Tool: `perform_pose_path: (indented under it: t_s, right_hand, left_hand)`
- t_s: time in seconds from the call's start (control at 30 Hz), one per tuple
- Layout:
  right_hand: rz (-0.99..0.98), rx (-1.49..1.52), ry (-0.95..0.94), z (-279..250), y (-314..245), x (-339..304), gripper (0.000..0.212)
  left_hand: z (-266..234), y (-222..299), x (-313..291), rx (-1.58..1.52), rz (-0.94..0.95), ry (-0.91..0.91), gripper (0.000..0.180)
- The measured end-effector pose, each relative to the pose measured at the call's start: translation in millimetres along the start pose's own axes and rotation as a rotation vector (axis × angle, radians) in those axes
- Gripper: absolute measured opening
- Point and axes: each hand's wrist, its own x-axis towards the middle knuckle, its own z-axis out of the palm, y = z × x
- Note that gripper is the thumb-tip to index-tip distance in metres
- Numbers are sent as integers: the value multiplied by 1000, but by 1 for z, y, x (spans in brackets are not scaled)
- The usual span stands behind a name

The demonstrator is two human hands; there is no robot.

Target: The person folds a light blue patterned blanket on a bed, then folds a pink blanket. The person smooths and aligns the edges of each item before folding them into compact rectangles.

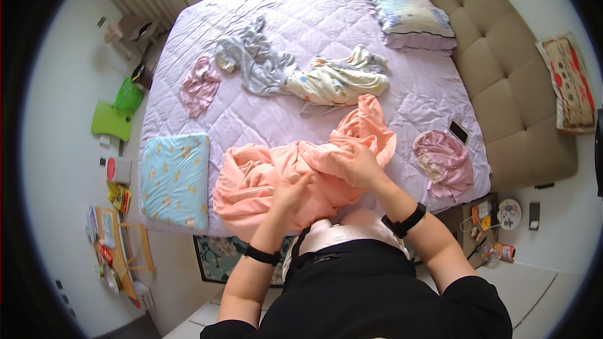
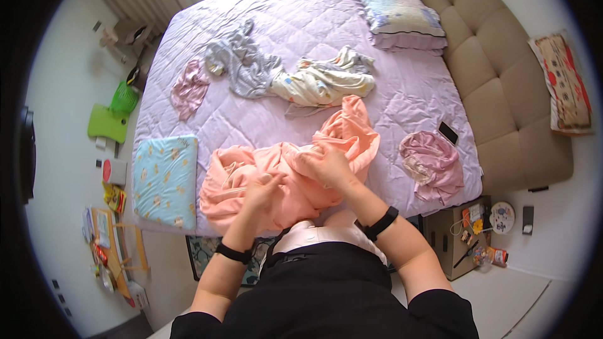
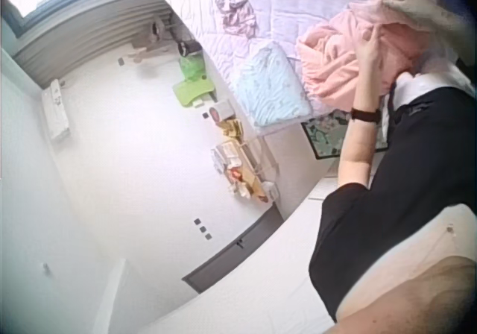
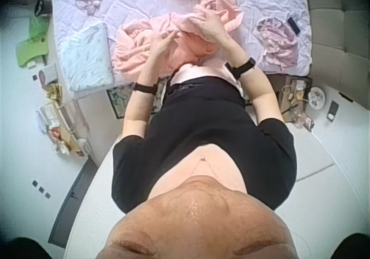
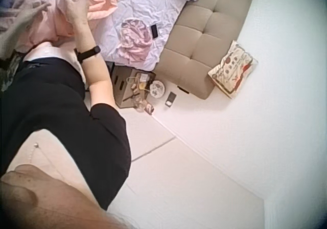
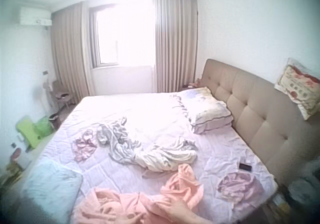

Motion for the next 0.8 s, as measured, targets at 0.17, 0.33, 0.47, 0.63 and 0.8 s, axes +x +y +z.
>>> perform_pose_path:
  t_s: [0.17, 0.33, 0.47, 0.63, 0.8]
  right_hand:
    - [-129, -296, -262, 57, -8, -35, 41]
    - [-393, -290, -306, 65, 3, -48, 48]
    - [-292, -263, -385, 59, 2, -49, 41]
    - [-212, -259, -287, 54, 14, -48, 26]
    - [-127, -198, -145, 51, -2, -43, 20]
  left_hand:
    - [-33, -11, -20, -347, -188, -269, 37]
    - [-31, 0, -33, -346, -141, -50, 31]
    - [-36, -17, -31, -375, -92, 37, 26]
    - [-35, -16, -38, -418, -91, 53, 19]
    - [-29, -5, -47, -78, 188, 83, 38]
